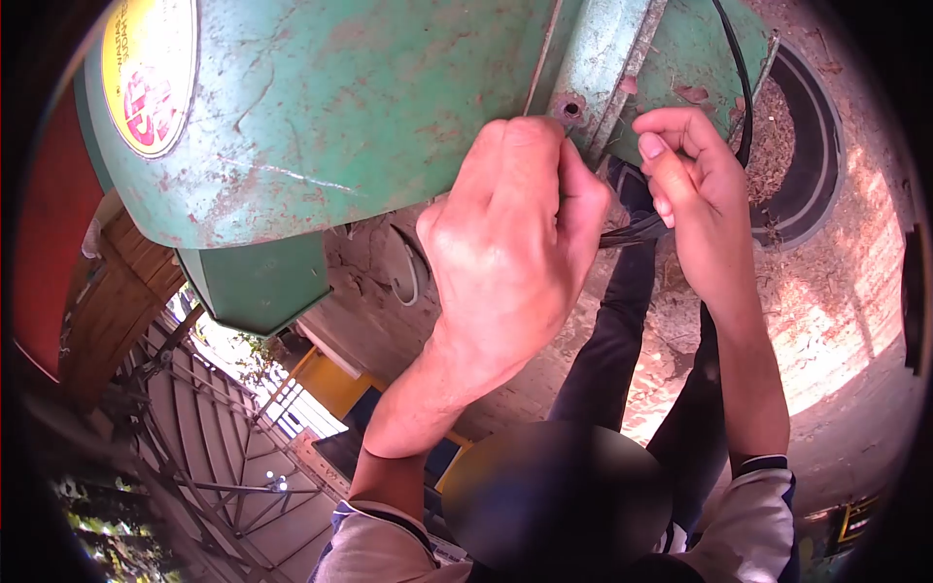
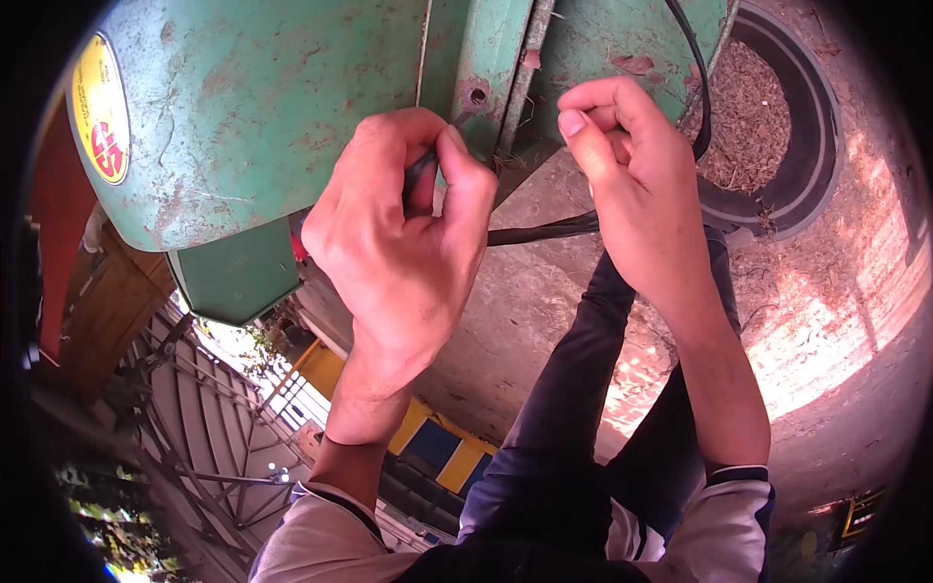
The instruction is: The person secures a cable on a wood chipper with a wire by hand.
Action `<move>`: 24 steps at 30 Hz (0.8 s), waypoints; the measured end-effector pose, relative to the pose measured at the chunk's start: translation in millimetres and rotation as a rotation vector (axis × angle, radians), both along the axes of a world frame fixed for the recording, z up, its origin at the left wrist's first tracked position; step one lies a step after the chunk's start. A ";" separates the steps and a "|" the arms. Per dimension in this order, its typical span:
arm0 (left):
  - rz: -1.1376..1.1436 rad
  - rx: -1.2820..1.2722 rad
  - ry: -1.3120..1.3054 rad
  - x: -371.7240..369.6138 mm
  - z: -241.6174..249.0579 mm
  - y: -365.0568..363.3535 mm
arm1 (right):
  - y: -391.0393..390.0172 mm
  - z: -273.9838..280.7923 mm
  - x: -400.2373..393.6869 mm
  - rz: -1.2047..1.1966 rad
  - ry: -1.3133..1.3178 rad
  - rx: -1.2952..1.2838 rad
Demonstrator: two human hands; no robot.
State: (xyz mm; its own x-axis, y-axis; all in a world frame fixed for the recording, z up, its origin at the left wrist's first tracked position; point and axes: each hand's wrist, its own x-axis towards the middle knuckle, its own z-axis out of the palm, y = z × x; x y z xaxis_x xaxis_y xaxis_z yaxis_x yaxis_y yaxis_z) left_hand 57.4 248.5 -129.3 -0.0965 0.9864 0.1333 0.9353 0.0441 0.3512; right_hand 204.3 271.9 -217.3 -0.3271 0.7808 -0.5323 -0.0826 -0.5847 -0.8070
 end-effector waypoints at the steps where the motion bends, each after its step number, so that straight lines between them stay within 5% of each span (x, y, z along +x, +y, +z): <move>1: 0.014 -0.012 0.043 2.6 -1.9 2.3 | -4.1 -6.2 0.2 0.014 -0.019 0.032; 8: 0.066 -0.077 0.185 17.0 -10.6 10.9 | -12.6 -9.5 23.5 0.458 -0.199 0.515; 15: 0.093 -0.199 0.262 24.4 -6.2 16.3 | -26.2 -28.3 67.8 0.942 -0.367 0.609; 19: 0.086 -0.249 0.312 27.1 -2.1 19.4 | -30.4 -32.6 70.3 0.807 -0.272 0.574; 21: 0.077 -0.294 0.353 27.5 -1.5 22.0 | -24.3 -25.5 58.1 0.436 -0.082 0.486; 22: 0.075 -0.304 0.360 28.6 -1.3 24.0 | -17.1 -21.2 54.1 0.434 -0.074 0.478; 24: 0.062 -0.337 0.438 31.6 -0.7 27.6 | 0.2 -13.4 44.8 0.375 0.009 0.217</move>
